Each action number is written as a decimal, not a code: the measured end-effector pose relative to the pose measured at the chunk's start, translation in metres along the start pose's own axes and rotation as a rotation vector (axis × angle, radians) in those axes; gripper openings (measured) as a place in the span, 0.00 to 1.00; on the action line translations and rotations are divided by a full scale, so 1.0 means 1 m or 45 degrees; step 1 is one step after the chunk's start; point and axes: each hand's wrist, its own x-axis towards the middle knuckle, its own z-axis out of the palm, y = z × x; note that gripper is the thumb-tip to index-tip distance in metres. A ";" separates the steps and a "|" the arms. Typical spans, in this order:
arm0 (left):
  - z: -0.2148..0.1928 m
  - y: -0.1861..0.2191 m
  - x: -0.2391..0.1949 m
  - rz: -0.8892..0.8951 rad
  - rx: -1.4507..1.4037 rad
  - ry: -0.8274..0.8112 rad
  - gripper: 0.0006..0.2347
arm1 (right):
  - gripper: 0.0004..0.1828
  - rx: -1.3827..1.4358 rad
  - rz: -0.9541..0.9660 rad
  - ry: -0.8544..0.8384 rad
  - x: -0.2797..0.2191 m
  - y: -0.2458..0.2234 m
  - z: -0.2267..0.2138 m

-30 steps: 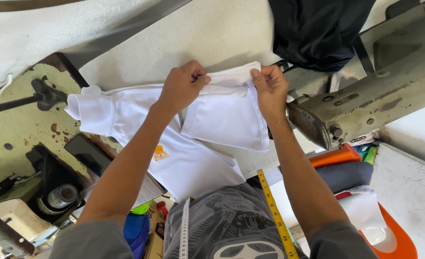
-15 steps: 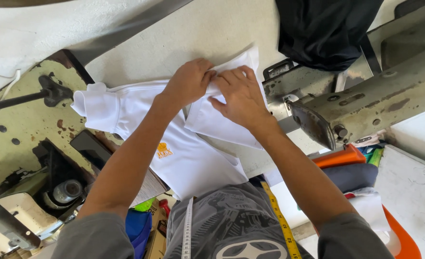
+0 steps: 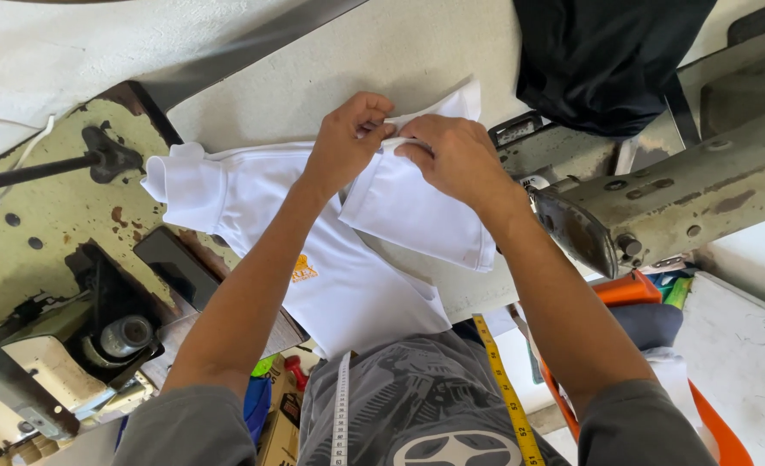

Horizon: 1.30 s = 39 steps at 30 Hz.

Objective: Measuring and cutting white fabric pieces using a tape measure and scissors on a workbench.

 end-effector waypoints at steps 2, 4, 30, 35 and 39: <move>0.001 -0.006 0.001 0.026 -0.038 0.022 0.10 | 0.05 -0.059 -0.006 -0.017 0.005 0.006 0.001; 0.002 -0.009 -0.001 0.047 -0.078 0.045 0.10 | 0.03 -0.117 -0.011 -0.039 0.008 0.010 0.001; 0.004 0.058 -0.081 -0.557 -0.099 0.093 0.16 | 0.14 0.238 0.214 0.008 0.017 0.010 -0.032; 0.011 0.045 -0.085 -0.448 -0.147 0.182 0.19 | 0.13 0.221 0.229 0.012 0.012 -0.014 -0.052; 0.007 0.057 -0.090 0.051 0.079 0.389 0.11 | 0.09 0.320 0.072 0.186 -0.005 -0.038 -0.077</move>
